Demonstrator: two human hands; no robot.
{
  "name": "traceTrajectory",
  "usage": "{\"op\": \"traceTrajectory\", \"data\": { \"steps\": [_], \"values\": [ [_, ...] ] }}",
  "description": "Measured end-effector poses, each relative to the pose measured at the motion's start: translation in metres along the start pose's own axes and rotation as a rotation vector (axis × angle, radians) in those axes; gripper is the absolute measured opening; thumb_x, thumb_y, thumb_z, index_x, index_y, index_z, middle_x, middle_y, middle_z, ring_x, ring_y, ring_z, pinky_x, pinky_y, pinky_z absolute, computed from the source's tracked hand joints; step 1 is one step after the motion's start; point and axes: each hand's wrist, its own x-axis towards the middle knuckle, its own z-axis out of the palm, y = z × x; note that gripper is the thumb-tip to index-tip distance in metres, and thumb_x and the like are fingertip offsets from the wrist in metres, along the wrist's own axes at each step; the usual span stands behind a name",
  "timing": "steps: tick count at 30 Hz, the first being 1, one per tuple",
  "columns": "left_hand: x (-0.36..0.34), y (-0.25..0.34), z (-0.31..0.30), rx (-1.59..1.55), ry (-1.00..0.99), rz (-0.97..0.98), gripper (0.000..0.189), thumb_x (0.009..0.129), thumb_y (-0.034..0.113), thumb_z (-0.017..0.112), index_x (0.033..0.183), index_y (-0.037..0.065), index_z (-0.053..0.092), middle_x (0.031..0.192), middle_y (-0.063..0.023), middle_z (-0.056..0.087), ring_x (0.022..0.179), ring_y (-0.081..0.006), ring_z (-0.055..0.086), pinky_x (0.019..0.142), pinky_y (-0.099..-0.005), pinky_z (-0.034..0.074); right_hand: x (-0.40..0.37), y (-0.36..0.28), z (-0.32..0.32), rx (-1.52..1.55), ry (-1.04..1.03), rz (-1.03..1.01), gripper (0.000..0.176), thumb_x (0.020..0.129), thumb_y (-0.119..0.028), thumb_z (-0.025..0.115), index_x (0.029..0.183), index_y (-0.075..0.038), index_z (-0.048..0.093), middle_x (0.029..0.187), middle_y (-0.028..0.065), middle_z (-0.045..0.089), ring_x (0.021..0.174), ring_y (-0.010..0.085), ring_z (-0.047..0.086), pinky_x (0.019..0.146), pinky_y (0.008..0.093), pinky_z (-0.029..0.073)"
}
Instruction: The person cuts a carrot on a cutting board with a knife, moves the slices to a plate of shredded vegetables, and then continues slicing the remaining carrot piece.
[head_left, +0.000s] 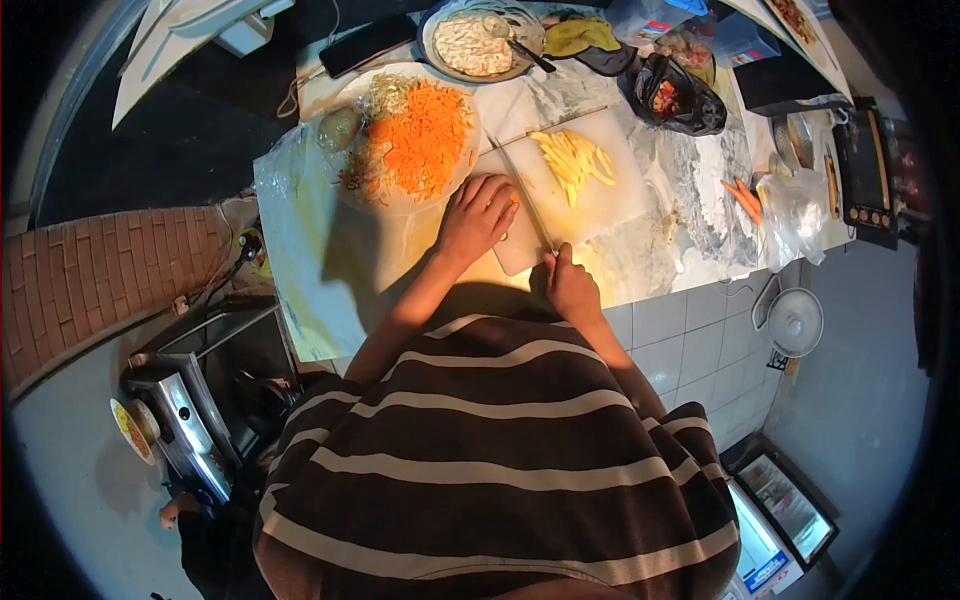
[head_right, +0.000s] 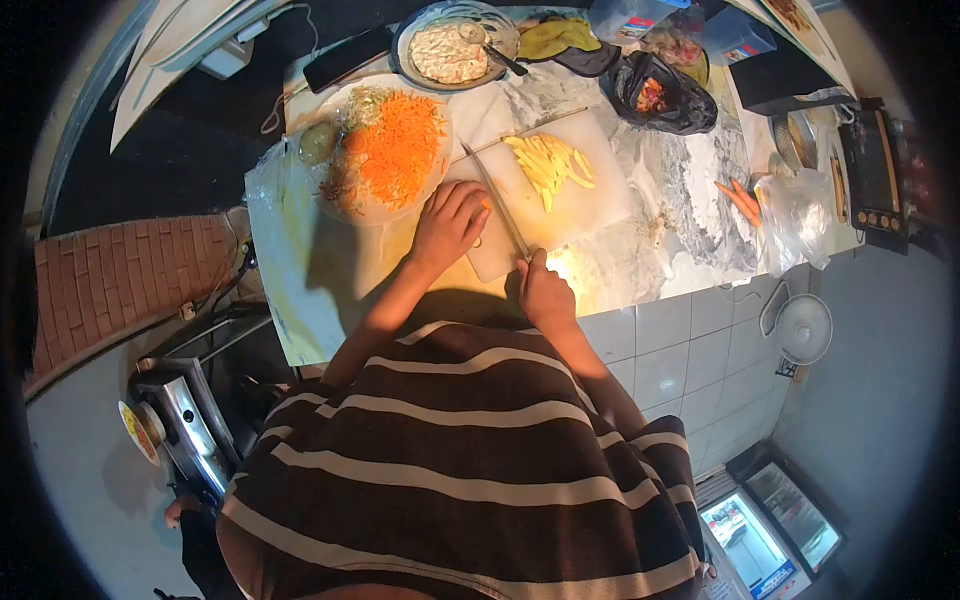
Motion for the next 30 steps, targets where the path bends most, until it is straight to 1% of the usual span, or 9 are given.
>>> {"op": "traceTrajectory", "data": {
  "steps": [8, 11, 13, 16, 19, 22, 23, 25, 30],
  "values": [
    [0.001, -0.001, 0.0, 0.009, 0.014, 0.001, 0.027, 0.087, 0.02, 0.066, 0.109, 0.004, 0.062, 0.113, -0.0066, 0.059, 0.108, -0.0259, 0.054, 0.093, -0.039, 0.044, 0.005, 0.012, 0.007, 0.265, -0.006, -0.056, 0.036, 0.104, -0.035, 0.041, 0.109, 0.0, 0.049, 0.069, 0.0293, 0.063, 0.066, 0.0477, 0.064, 0.054, 0.0561, 0.05],
    [0.001, 0.0, 0.0, -0.005, 0.027, 0.0, 0.027, 0.087, 0.019, 0.066, 0.109, 0.004, 0.062, 0.113, -0.0069, 0.059, 0.108, -0.0263, 0.054, 0.093, -0.0388, 0.044, 0.011, 0.025, 0.011, 0.337, 0.125, -0.214, 0.04, 0.104, -0.039, 0.04, 0.11, -0.001, 0.05, 0.06, 0.0214, 0.061, 0.054, 0.0375, 0.064, 0.044, 0.0475, 0.048],
    [0.0, -0.001, -0.002, -0.017, 0.028, -0.007, 0.028, 0.086, 0.019, 0.066, 0.109, 0.003, 0.062, 0.113, -0.007, 0.059, 0.108, -0.0266, 0.054, 0.093, -0.0387, 0.044, 0.011, 0.017, -0.009, 0.9, -0.42, 0.149, 0.043, 0.103, -0.047, 0.04, 0.101, -0.006, 0.049, 0.052, 0.0068, 0.048, 0.037, 0.0191, 0.049, 0.033, 0.0337, 0.036],
    [-0.001, -0.002, -0.002, -0.11, 0.053, -0.027, 0.028, 0.085, 0.016, 0.068, 0.11, 0.004, 0.061, 0.114, -0.0081, 0.059, 0.109, -0.0285, 0.053, 0.093, -0.0395, 0.044, 0.011, 0.002, -0.033, 1.296, -0.607, 0.377, 0.044, 0.101, -0.055, 0.039, 0.09, -0.013, 0.045, 0.054, -0.0038, 0.033, 0.037, 0.006, 0.028, 0.031, 0.0236, 0.023],
    [0.005, 0.004, -0.011, -0.204, 0.176, -0.102, 0.025, 0.087, 0.013, 0.068, 0.109, 0.005, 0.062, 0.106, -0.0087, 0.061, 0.1, -0.0265, 0.058, 0.085, -0.0368, 0.048, 0.012, 0.006, -0.039, 1.433, -0.71, 0.448, 0.045, 0.1, -0.058, 0.04, 0.084, -0.016, 0.04, 0.056, -0.0047, 0.03, 0.037, 0.0056, 0.023, 0.03, 0.0234, 0.02],
    [0.007, 0.014, -0.003, -0.677, 0.23, -0.503, 0.025, 0.091, 0.02, 0.068, 0.106, 0.002, 0.062, 0.087, -0.0063, 0.069, 0.069, -0.0156, 0.063, 0.064, -0.0281, 0.05, 0.003, 0.008, -0.046, 1.54, -0.765, 0.414, 0.045, 0.099, -0.059, 0.041, 0.084, -0.016, 0.04, 0.055, -0.0051, 0.03, 0.037, 0.0046, 0.023, 0.031, 0.0224, 0.018],
    [0.009, 0.01, 0.0, -0.679, 0.218, -0.492, 0.025, 0.091, 0.02, 0.068, 0.106, 0.002, 0.062, 0.087, -0.0063, 0.069, 0.069, -0.0156, 0.063, 0.064, -0.0281, 0.05, 0.0, 0.006, -0.047, 1.573, -0.789, 0.378, 0.045, 0.099, -0.059, 0.041, 0.084, -0.016, 0.04, 0.055, -0.0051, 0.029, 0.037, 0.0044, 0.022, 0.031, 0.0222, 0.017],
    [0.017, 0.005, 0.002, -1.214, -0.028, -0.836, 0.026, 0.091, 0.022, 0.07, 0.105, 0.002, 0.062, 0.086, -0.0044, 0.07, 0.069, -0.0109, 0.063, 0.062, -0.0255, 0.048, -0.006, 0.003, -0.045, 1.545, -0.756, 0.334, 0.046, 0.1, -0.058, 0.041, 0.084, -0.015, 0.04, 0.055, -0.0052, 0.029, 0.037, 0.0045, 0.022, 0.031, 0.0221, 0.017],
    [0.017, -0.002, 0.002, -1.171, -0.158, -0.774, 0.018, 0.092, 0.022, 0.069, 0.093, 0.004, 0.065, 0.081, 0.0011, 0.065, 0.072, -0.0049, 0.059, 0.06, -0.0216, 0.042, -0.02, -0.013, -0.043, 1.442, -0.649, 0.34, 0.045, 0.102, -0.054, 0.04, 0.085, -0.012, 0.042, 0.054, -0.0037, 0.033, 0.036, 0.0057, 0.025, 0.031, 0.0235, 0.019]
  ]
}}
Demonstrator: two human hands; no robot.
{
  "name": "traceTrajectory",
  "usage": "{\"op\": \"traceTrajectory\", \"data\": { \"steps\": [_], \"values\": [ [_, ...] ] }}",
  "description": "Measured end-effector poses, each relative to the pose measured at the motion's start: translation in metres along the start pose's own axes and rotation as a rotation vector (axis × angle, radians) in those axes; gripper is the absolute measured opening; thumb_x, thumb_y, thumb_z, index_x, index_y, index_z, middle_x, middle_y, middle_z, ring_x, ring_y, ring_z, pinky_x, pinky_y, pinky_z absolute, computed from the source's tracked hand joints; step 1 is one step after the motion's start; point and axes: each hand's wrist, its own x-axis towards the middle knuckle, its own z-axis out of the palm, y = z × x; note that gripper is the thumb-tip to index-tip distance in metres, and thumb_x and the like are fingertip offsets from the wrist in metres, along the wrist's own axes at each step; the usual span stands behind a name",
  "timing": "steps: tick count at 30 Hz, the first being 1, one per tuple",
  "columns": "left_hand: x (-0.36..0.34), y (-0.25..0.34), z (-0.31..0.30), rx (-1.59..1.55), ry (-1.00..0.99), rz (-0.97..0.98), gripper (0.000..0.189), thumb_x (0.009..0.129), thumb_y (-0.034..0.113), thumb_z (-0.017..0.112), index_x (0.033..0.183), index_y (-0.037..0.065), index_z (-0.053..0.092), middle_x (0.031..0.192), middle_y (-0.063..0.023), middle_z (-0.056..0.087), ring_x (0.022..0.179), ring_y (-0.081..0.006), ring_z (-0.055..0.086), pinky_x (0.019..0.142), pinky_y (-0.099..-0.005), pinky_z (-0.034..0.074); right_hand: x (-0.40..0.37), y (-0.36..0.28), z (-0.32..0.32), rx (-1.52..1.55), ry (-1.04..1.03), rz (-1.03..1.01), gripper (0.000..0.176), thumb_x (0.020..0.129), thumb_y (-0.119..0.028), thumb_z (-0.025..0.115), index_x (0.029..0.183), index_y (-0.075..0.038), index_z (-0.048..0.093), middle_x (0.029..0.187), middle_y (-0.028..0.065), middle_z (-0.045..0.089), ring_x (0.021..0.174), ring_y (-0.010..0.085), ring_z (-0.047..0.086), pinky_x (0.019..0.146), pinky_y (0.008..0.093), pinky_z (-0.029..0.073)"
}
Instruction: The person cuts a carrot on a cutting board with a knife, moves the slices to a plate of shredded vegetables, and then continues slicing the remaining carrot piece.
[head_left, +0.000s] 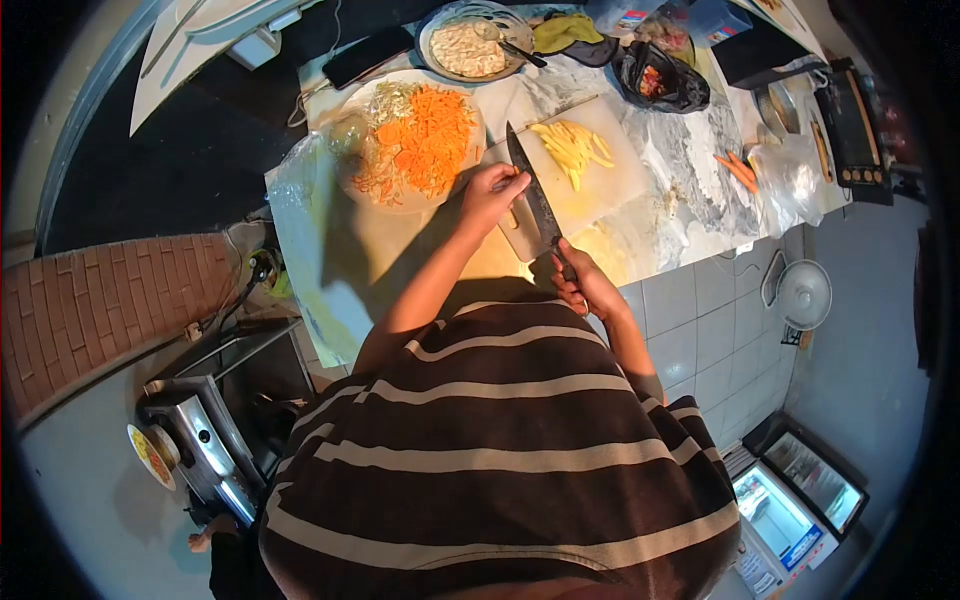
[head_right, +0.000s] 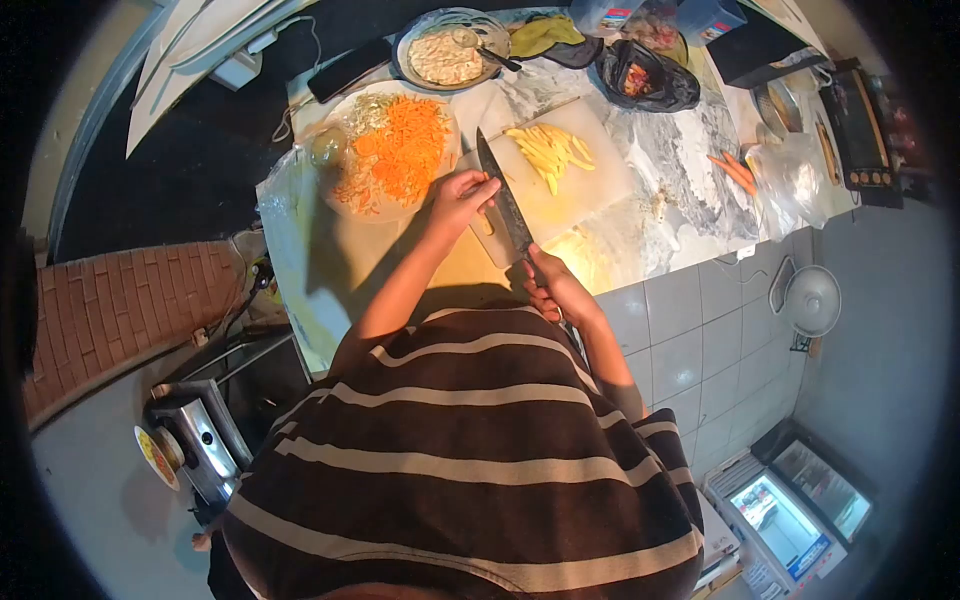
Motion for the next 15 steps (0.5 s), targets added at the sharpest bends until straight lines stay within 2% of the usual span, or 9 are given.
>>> {"op": "traceTrajectory", "data": {
  "steps": [1, 3, 4, 6, 7, 9, 10, 15],
  "values": [
    [0.001, -0.002, -0.001, 0.002, -0.01, 0.0, 0.018, 0.092, 0.022, 0.069, 0.093, 0.004, 0.065, 0.081, 0.0011, 0.065, 0.072, -0.0049, 0.059, 0.06, -0.0216, 0.042, -0.001, 0.002, -0.001, 0.006, 0.006, -0.005, 0.045, 0.102, -0.054, 0.04, 0.085, -0.012, 0.042, 0.054, -0.0037, 0.033, 0.036, 0.0057, 0.025, 0.031, 0.0235, 0.019],
    [0.0, -0.006, -0.007, 0.055, -0.034, 0.006, 0.018, 0.092, 0.021, 0.07, 0.093, 0.003, 0.066, 0.081, 0.0, 0.067, 0.07, -0.0049, 0.06, 0.059, -0.0212, 0.043, -0.001, 0.007, -0.003, -0.227, 0.086, -0.167, 0.044, 0.103, -0.05, 0.039, 0.088, -0.009, 0.046, 0.054, -0.002, 0.038, 0.035, 0.0063, 0.025, 0.03, 0.0234, 0.019],
    [0.0, -0.008, -0.01, 0.056, -0.035, 0.004, 0.018, 0.092, 0.021, 0.07, 0.093, 0.003, 0.066, 0.081, 0.0, 0.067, 0.07, -0.0049, 0.06, 0.059, -0.0212, 0.043, -0.002, 0.006, -0.003, -0.225, 0.087, -0.166, 0.044, 0.103, -0.05, 0.039, 0.088, -0.009, 0.046, 0.054, -0.002, 0.038, 0.035, 0.0063, 0.025, 0.03, 0.0234, 0.019],
    [0.002, -0.009, -0.015, 0.085, -0.024, 0.096, 0.018, 0.092, 0.018, 0.069, 0.094, 0.001, 0.066, 0.082, -0.0032, 0.07, 0.07, -0.0071, 0.063, 0.062, -0.0219, 0.046, -0.002, 0.0, -0.007, -0.406, 0.218, -0.186, 0.048, 0.104, -0.046, 0.039, 0.091, -0.002, 0.054, 0.055, 0.0056, 0.045, 0.039, 0.0137, 0.04, 0.037, 0.029, 0.033],
    [0.003, -0.009, -0.018, 0.084, -0.021, 0.096, 0.018, 0.092, 0.018, 0.069, 0.094, 0.001, 0.066, 0.082, -0.0032, 0.07, 0.07, -0.0071, 0.063, 0.062, -0.0219, 0.046, 0.004, 0.003, -0.014, -0.408, 0.216, -0.185, 0.048, 0.104, -0.046, 0.039, 0.091, -0.002, 0.054, 0.055, 0.0056, 0.045, 0.039, 0.0137, 0.04, 0.037, 0.029, 0.033],
    [0.005, -0.01, -0.021, 0.234, 0.02, 0.147, 0.017, 0.091, 0.015, 0.069, 0.096, -0.002, 0.067, 0.083, -0.0062, 0.072, 0.073, -0.01, 0.066, 0.068, -0.0235, 0.05, 0.017, 0.009, -0.025, -0.746, 0.523, -0.44, 0.051, 0.104, -0.044, 0.042, 0.095, 0.003, 0.059, 0.06, 0.0138, 0.052, 0.054, 0.0237, 0.055, 0.055, 0.0371, 0.045],
    [0.007, -0.011, -0.021, 0.232, 0.024, 0.147, 0.017, 0.091, 0.015, 0.069, 0.096, -0.002, 0.067, 0.083, -0.0062, 0.072, 0.073, -0.01, 0.066, 0.068, -0.0235, 0.05, 0.012, 0.002, -0.024, -0.808, 0.569, -0.376, 0.052, 0.103, -0.044, 0.043, 0.098, 0.005, 0.061, 0.069, 0.0209, 0.059, 0.072, 0.0314, 0.062, 0.07, 0.0424, 0.046],
    [0.014, -0.006, -0.009, 0.527, 0.102, 0.203, 0.016, 0.089, 0.01, 0.068, 0.099, -0.003, 0.069, 0.088, -0.0098, 0.073, 0.079, -0.0152, 0.07, 0.074, -0.0267, 0.054, 0.019, 0.006, -0.034, -0.859, 0.583, -0.356, 0.054, 0.102, -0.047, 0.044, 0.105, 0.004, 0.063, 0.08, 0.0261, 0.065, 0.078, 0.0351, 0.066, 0.074, 0.0427, 0.048]
  ]
}}
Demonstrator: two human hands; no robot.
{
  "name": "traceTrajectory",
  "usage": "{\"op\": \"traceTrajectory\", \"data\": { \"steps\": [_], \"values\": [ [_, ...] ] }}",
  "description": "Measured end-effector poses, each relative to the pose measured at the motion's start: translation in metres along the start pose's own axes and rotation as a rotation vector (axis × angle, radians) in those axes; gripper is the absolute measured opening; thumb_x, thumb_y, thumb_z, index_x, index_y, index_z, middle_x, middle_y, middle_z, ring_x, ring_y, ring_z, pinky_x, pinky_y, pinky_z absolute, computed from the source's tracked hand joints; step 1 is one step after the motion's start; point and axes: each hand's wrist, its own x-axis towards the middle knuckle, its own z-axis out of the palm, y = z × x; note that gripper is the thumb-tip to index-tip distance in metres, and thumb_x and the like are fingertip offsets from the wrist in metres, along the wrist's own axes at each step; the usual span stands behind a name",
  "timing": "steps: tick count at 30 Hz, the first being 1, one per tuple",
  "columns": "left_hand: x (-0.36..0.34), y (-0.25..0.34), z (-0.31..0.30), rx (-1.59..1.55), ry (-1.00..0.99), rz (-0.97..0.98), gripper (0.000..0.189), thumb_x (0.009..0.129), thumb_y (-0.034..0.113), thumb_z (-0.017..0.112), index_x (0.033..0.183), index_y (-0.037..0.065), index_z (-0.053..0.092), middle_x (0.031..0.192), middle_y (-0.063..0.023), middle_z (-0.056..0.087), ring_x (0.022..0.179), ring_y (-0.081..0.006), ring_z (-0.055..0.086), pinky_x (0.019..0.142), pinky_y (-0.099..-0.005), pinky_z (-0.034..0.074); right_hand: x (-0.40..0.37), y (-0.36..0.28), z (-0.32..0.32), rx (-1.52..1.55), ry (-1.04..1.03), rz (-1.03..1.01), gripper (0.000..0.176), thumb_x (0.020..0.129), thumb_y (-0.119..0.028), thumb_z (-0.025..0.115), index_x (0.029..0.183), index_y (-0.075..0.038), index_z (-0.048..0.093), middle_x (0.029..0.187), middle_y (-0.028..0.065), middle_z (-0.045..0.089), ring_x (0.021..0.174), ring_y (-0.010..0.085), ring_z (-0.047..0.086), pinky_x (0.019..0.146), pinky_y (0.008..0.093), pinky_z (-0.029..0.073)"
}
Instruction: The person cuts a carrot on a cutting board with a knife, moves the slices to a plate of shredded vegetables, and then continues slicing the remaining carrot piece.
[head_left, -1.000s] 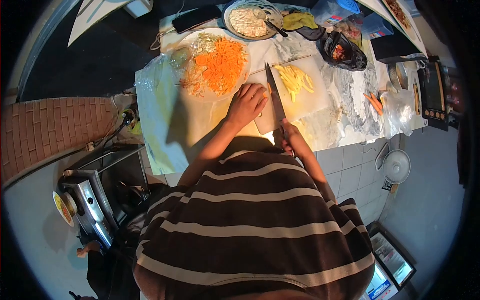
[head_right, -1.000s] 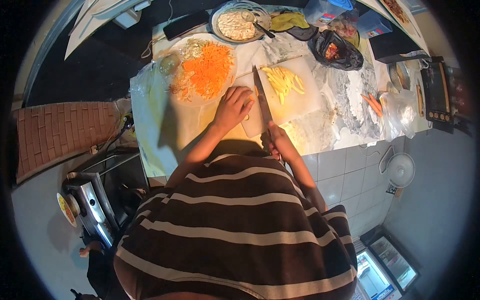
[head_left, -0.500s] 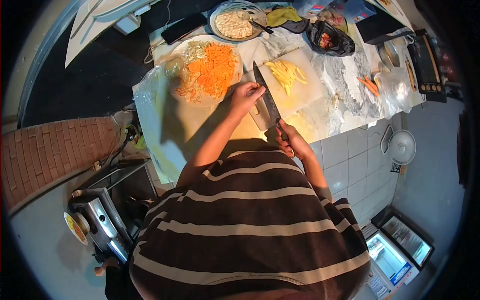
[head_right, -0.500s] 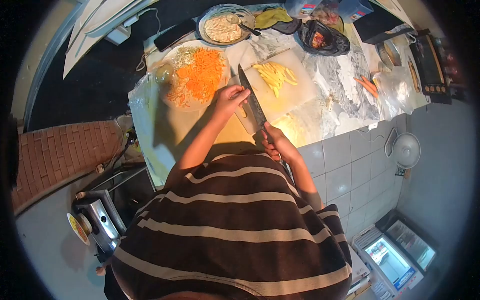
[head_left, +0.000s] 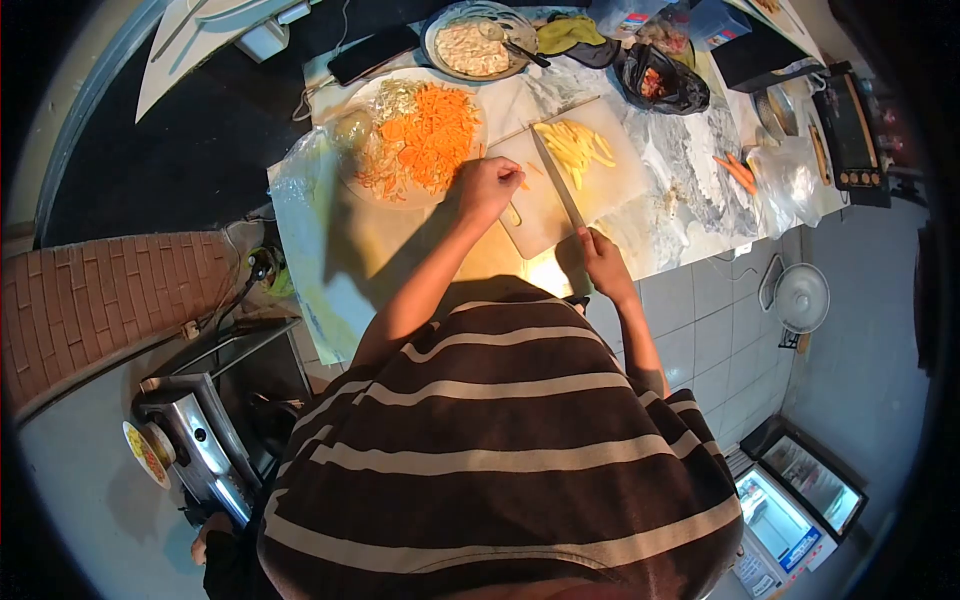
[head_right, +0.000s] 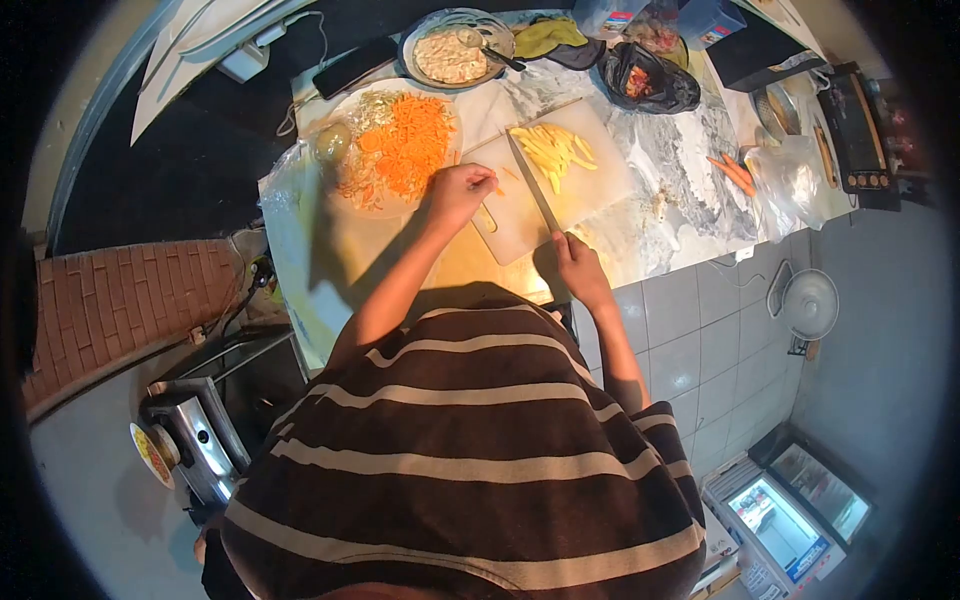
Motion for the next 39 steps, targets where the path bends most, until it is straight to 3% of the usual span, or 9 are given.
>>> {"op": "traceTrajectory", "data": {
  "steps": [4, 5, 6, 8, 9, 16, 19, 26, 39],
  "values": [
    [0.002, 0.006, 0.014, -0.098, 0.056, 0.082, 0.018, 0.088, 0.006, 0.065, 0.104, -0.002, 0.068, 0.092, -0.0161, 0.073, 0.083, -0.0212, 0.071, 0.076, -0.0307, 0.055, -0.003, 0.02, 0.018, 0.094, 0.057, -0.091, 0.058, 0.102, -0.048, 0.043, 0.106, 0.007, 0.062, 0.088, 0.0238, 0.069, 0.087, 0.0377, 0.066, 0.083, 0.0428, 0.049],
    [0.002, 0.006, 0.016, -0.099, 0.055, 0.086, 0.018, 0.088, 0.006, 0.065, 0.104, -0.002, 0.068, 0.092, -0.0161, 0.073, 0.083, -0.0212, 0.071, 0.076, -0.0307, 0.055, 0.001, 0.03, 0.019, 0.102, -0.075, -0.032, 0.058, 0.103, -0.049, 0.042, 0.108, 0.005, 0.061, 0.067, 0.0139, 0.065, 0.061, 0.0285, 0.063, 0.062, 0.0379, 0.052],
    [0.001, 0.007, 0.016, -0.064, 0.066, 0.084, 0.019, 0.088, 0.005, 0.064, 0.106, -0.001, 0.068, 0.094, -0.0162, 0.071, 0.084, -0.0242, 0.07, 0.078, -0.0318, 0.054, -0.004, 0.02, 0.015, 0.103, -0.071, -0.034, 0.058, 0.103, -0.049, 0.042, 0.108, 0.005, 0.061, 0.067, 0.0139, 0.065, 0.061, 0.0285, 0.063, 0.062, 0.0379, 0.052],
    [-0.003, 0.006, 0.013, -0.024, 0.079, 0.083, 0.02, 0.089, 0.004, 0.062, 0.108, -0.001, 0.067, 0.095, -0.0163, 0.07, 0.086, -0.0271, 0.069, 0.079, -0.033, 0.054, -0.019, -0.008, 0.007, 0.45, -0.293, 0.191, 0.043, 0.103, -0.048, 0.042, 0.093, -0.007, 0.054, 0.052, -0.0038, 0.034, 0.033, 0.0077, 0.028, 0.031, 0.0254, 0.025],
    [-0.007, 0.006, 0.01, 0.054, 0.093, 0.145, 0.023, 0.089, 0.005, 0.063, 0.111, 0.001, 0.066, 0.098, -0.0142, 0.068, 0.089, -0.0261, 0.068, 0.081, -0.0346, 0.054, -0.019, -0.007, 0.011, 0.488, -0.282, 0.179, 0.042, 0.104, -0.047, 0.041, 0.084, -0.011, 0.046, 0.051, -0.0035, 0.033, 0.03, 0.0083, 0.024, 0.027, 0.0259, 0.021],
    [-0.039, 0.02, 0.001, 0.506, -0.019, 0.427, 0.034, 0.087, 0.016, 0.067, 0.119, 0.005, 0.062, 0.122, -0.0132, 0.054, 0.118, -0.0329, 0.049, 0.099, -0.0429, 0.042, -0.014, 0.011, 0.019, 0.784, -0.433, 0.173, 0.045, 0.104, -0.048, 0.039, 0.083, -0.009, 0.047, 0.049, -0.0012, 0.036, 0.031, 0.0086, 0.028, 0.028, 0.026, 0.022],
    [-0.046, 0.018, 0.004, 0.557, 0.008, 0.413, 0.039, 0.087, 0.021, 0.067, 0.123, 0.005, 0.06, 0.127, -0.0123, 0.051, 0.122, -0.0327, 0.046, 0.102, -0.043, 0.04, -0.012, 0.012, 0.017, 0.858, -0.499, 0.263, 0.043, 0.104, -0.047, 0.038, 0.083, -0.01, 0.044, 0.051, -0.001, 0.036, 0.032, 0.0076, 0.027, 0.028, 0.025, 0.02],
    [-0.05, 0.022, 0.011, 0.675, 0.041, 0.392, 0.044, 0.088, 0.027, 0.066, 0.124, 0.001, 0.059, 0.13, -0.012, 0.051, 0.122, -0.0322, 0.046, 0.105, -0.0439, 0.037, -0.017, 0.024, 0.006, 0.76, -0.551, 0.21, 0.043, 0.105, -0.046, 0.035, 0.081, -0.011, 0.04, 0.051, -0.002, 0.034, 0.034, 0.0066, 0.025, 0.027, 0.0239, 0.019],
    [-0.048, 0.019, 0.02, 0.396, 0.144, 0.38, 0.041, 0.087, 0.021, 0.067, 0.124, 0.003, 0.06, 0.13, -0.0117, 0.055, 0.122, -0.032, 0.048, 0.105, -0.042, 0.037, -0.006, 0.026, 0.008, 0.897, -0.663, 0.299, 0.039, 0.104, -0.043, 0.035, 0.081, -0.012, 0.04, 0.052, -0.003, 0.033, 0.036, 0.0052, 0.023, 0.029, 0.0227, 0.017]
  ]
}}
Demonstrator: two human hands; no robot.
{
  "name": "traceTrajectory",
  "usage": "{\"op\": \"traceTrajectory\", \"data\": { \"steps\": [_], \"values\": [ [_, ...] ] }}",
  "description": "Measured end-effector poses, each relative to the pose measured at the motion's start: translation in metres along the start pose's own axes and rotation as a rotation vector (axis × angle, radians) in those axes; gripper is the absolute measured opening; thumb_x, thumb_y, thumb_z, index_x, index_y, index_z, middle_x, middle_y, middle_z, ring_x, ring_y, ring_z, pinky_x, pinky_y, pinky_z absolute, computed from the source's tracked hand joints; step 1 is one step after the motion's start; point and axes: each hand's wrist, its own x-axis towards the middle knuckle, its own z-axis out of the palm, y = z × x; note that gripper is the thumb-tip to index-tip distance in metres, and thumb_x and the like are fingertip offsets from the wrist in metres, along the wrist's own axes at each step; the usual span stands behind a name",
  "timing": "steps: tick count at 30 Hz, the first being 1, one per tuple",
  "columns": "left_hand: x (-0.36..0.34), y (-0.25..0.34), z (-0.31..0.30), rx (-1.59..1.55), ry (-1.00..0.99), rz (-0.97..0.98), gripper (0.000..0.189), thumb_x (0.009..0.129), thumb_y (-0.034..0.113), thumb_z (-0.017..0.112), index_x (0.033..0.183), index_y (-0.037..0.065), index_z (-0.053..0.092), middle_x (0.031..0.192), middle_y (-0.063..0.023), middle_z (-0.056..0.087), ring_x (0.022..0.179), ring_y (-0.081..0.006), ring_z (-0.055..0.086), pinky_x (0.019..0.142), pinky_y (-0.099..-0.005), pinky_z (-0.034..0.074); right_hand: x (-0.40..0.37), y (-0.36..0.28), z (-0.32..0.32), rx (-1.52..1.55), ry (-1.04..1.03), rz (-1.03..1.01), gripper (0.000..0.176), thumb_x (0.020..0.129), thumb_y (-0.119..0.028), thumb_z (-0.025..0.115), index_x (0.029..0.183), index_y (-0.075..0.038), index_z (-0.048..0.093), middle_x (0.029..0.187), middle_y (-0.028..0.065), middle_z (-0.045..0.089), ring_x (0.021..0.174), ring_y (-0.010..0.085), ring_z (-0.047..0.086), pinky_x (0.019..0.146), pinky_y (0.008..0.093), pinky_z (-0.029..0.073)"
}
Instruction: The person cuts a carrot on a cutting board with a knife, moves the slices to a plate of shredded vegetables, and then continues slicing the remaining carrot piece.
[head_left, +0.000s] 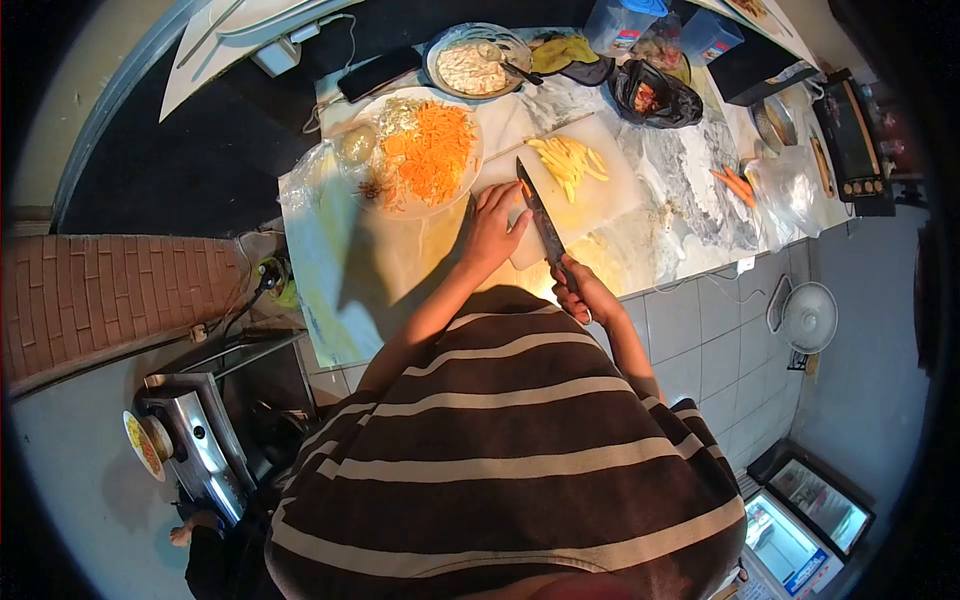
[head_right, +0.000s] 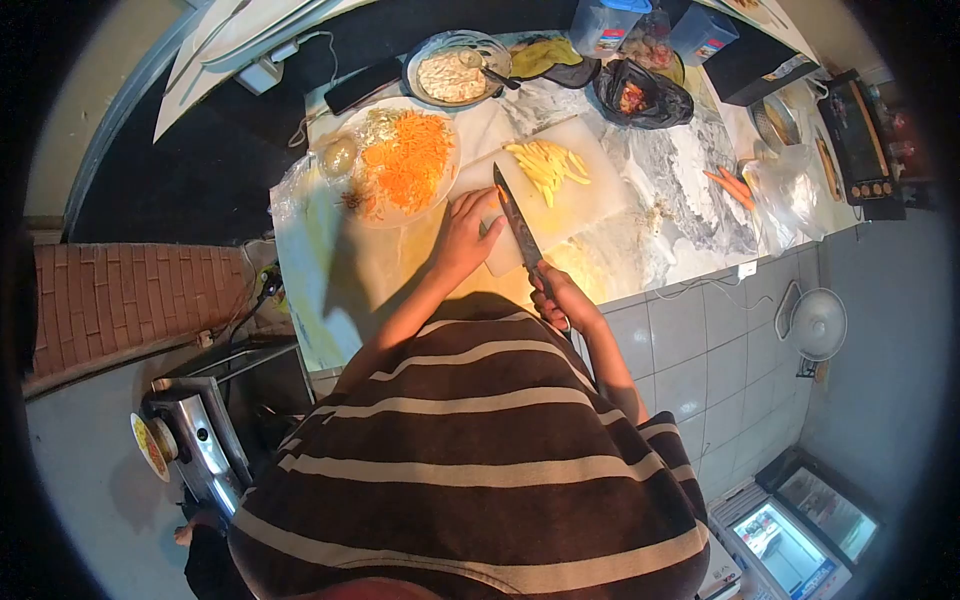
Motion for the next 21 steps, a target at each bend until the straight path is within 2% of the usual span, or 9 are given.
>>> {"op": "traceTrajectory", "data": {
  "steps": [4, 5, 7, 11, 13, 17, 21],
  "values": [
    [-0.002, -0.008, 0.003, -0.209, 0.051, -0.157, 0.039, 0.089, 0.015, 0.064, 0.126, 0.004, 0.058, 0.131, -0.0124, 0.056, 0.123, -0.0321, 0.05, 0.104, -0.0416, 0.039, 0.0, -0.002, 0.001, 0.012, -0.005, 0.01, 0.038, 0.104, -0.042, 0.035, 0.082, -0.012, 0.04, 0.052, -0.0024, 0.033, 0.035, 0.0062, 0.023, 0.028, 0.0234, 0.018],
    [-0.001, -0.01, 0.002, -0.207, 0.052, -0.157, 0.039, 0.089, 0.015, 0.064, 0.126, 0.004, 0.058, 0.131, -0.0124, 0.056, 0.123, -0.0321, 0.05, 0.104, -0.0416, 0.039, -0.003, -0.002, 0.002, -0.075, 0.027, -0.038, 0.04, 0.104, -0.044, 0.034, 0.081, -0.012, 0.04, 0.051, -0.0025, 0.032, 0.035, 0.0059, 0.023, 0.028, 0.0232, 0.017],
    [0.0, -0.017, 0.001, -0.295, 0.031, -0.167, 0.038, 0.09, 0.015, 0.063, 0.126, 0.004, 0.057, 0.132, -0.012, 0.057, 0.124, -0.0294, 0.052, 0.101, -0.0382, 0.042, -0.006, -0.002, 0.001, -0.16, 0.059, -0.084, 0.042, 0.105, -0.046, 0.034, 0.08, -0.012, 0.039, 0.051, -0.0026, 0.031, 0.035, 0.0057, 0.022, 0.028, 0.023, 0.016],
    [0.007, -0.009, -0.011, -0.254, -0.072, -0.24, 0.035, 0.092, 0.017, 0.062, 0.125, 0.004, 0.059, 0.133, -0.0103, 0.056, 0.12, -0.0256, 0.056, 0.096, -0.0346, 0.046, -0.01, -0.002, -0.004, -0.178, 0.081, -0.098, 0.046, 0.105, -0.043, 0.034, 0.074, -0.01, 0.041, 0.051, -0.0005, 0.035, 0.032, 0.0081, 0.025, 0.026, 0.0247, 0.021],
    [0.01, -0.006, -0.01, -0.508, -0.184, -0.464, 0.048, 0.092, 0.019, 0.062, 0.134, 0.005, 0.044, 0.128, -0.01, 0.062, 0.117, -0.028, 0.058, 0.097, -0.0378, 0.045, -0.008, -0.002, -0.005, -0.183, 0.073, -0.068, 0.046, 0.106, -0.044, 0.033, 0.074, -0.011, 0.04, 0.051, -0.0006, 0.035, 0.032, 0.0078, 0.025, 0.027, 0.0247, 0.02],
    [0.006, -0.016, -0.001, -0.473, -0.156, -0.398, 0.048, 0.093, 0.02, 0.061, 0.136, 0.006, 0.043, 0.128, -0.0092, 0.063, 0.116, -0.0244, 0.059, 0.092, -0.0346, 0.047, -0.006, -0.004, -0.002, -0.179, 0.046, -0.095, 0.046, 0.105, -0.045, 0.034, 0.075, -0.012, 0.04, 0.051, -0.0013, 0.034, 0.033, 0.0071, 0.025, 0.027, 0.0248, 0.019],
    [0.005, -0.021, -0.001, -0.5, -0.151, -0.382, 0.049, 0.093, 0.019, 0.062, 0.136, 0.006, 0.043, 0.13, -0.0072, 0.062, 0.116, -0.0213, 0.058, 0.09, -0.0331, 0.047, -0.002, -0.004, -0.001, -0.133, 0.026, -0.039, 0.041, 0.105, -0.046, 0.035, 0.08, -0.013, 0.04, 0.052, -0.0027, 0.033, 0.035, 0.0059, 0.022, 0.029, 0.023, 0.016]
  ]
}}
